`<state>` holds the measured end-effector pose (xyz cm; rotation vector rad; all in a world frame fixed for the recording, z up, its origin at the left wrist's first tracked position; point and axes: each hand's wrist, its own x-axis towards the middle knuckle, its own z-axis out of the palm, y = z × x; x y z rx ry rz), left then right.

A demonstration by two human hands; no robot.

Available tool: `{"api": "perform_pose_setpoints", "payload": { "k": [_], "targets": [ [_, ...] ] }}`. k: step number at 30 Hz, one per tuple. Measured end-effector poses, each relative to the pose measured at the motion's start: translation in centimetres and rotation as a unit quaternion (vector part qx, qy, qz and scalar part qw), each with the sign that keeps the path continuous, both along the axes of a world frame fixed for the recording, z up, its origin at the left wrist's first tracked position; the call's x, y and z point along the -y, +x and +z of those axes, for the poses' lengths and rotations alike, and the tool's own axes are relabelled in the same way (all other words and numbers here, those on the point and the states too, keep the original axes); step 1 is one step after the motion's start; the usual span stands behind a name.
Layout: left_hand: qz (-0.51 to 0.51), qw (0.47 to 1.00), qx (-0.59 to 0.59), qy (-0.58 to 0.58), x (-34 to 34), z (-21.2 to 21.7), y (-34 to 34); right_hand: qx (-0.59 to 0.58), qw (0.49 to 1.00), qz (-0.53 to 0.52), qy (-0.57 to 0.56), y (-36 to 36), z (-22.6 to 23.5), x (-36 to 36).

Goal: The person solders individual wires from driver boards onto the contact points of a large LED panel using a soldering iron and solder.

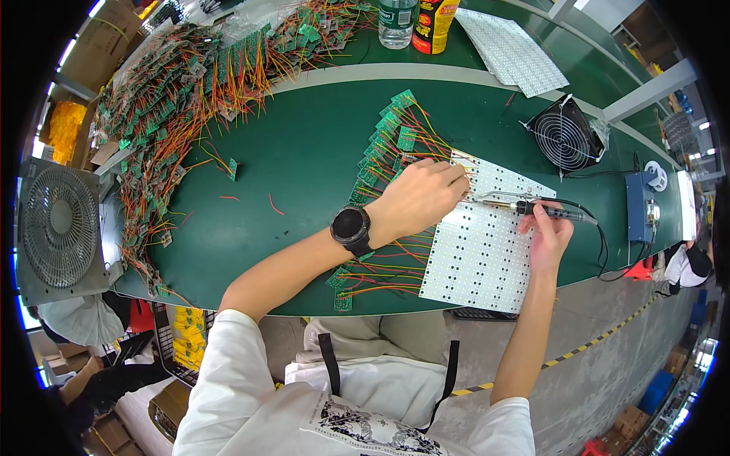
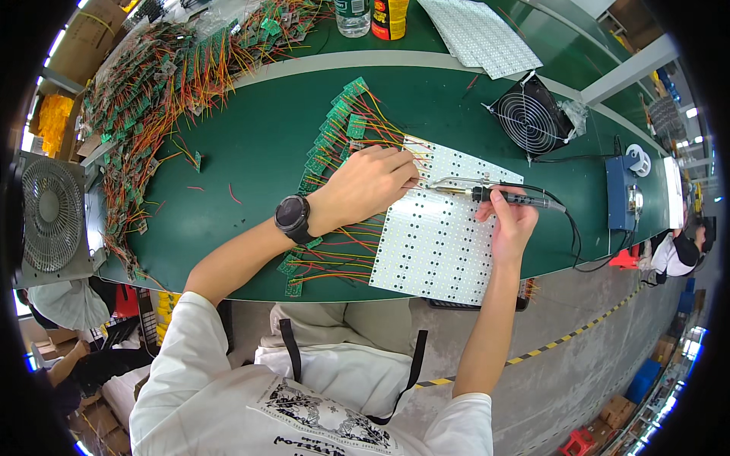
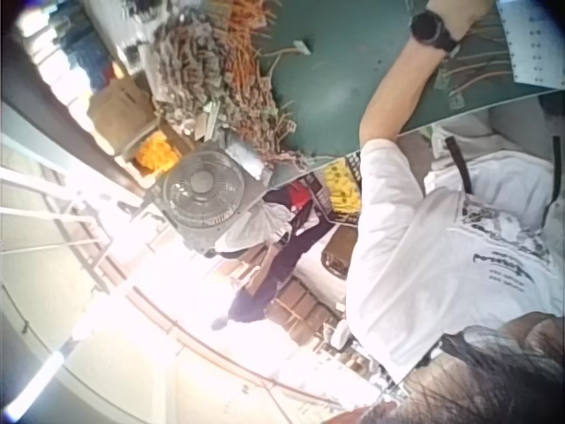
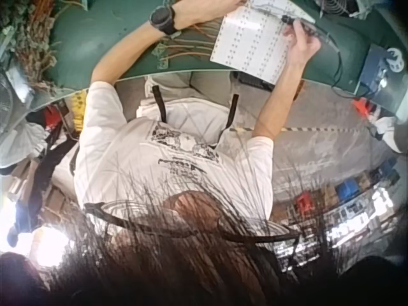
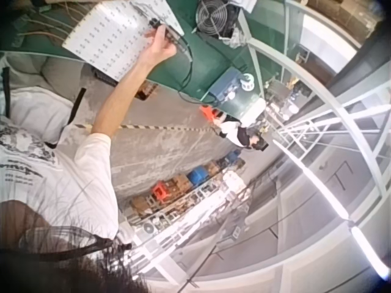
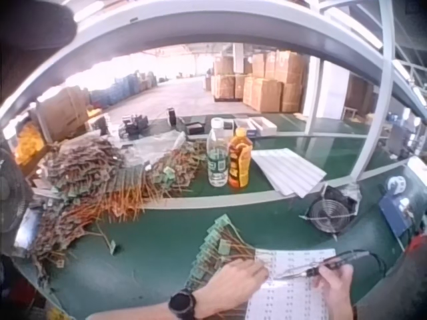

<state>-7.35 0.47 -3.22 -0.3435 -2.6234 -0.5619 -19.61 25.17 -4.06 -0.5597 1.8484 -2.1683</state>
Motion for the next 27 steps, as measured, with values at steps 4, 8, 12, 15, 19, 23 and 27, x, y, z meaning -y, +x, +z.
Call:
{"api": "perform_pose_setpoints", "payload": {
  "k": [4,8,12,15,19,23,27],
  "targets": [
    [-0.004,1.000,-0.010,0.011,-0.02,-0.13,-0.08,-0.006,1.000,0.003,0.007,-0.03,-0.02,-0.06],
    [-0.001,1.000,-0.007,0.011,-0.10,-0.08,-0.04,-0.011,1.000,0.011,0.007,-0.08,-0.11,-0.16],
    [0.004,1.000,-0.017,0.001,-0.13,-0.27,-0.08,-0.011,1.000,0.011,0.008,-0.06,-0.13,-0.03],
    [0.009,1.000,-0.017,0.000,-0.14,-0.32,0.01,-0.009,1.000,0.009,0.011,-0.07,-0.20,-0.03],
    [0.008,1.000,-0.017,0.000,-0.19,-0.32,-0.05,-0.009,1.000,0.009,0.017,-0.10,-0.23,-0.14],
    [0.008,1.000,-0.024,-0.007,-0.12,-0.33,-0.04,-0.014,1.000,0.012,0.015,-0.04,-0.16,-0.02],
    [0.008,1.000,-0.022,-0.010,-0.14,-0.33,-0.05,-0.014,1.000,0.013,0.016,0.02,-0.09,0.00]
  ]
}}
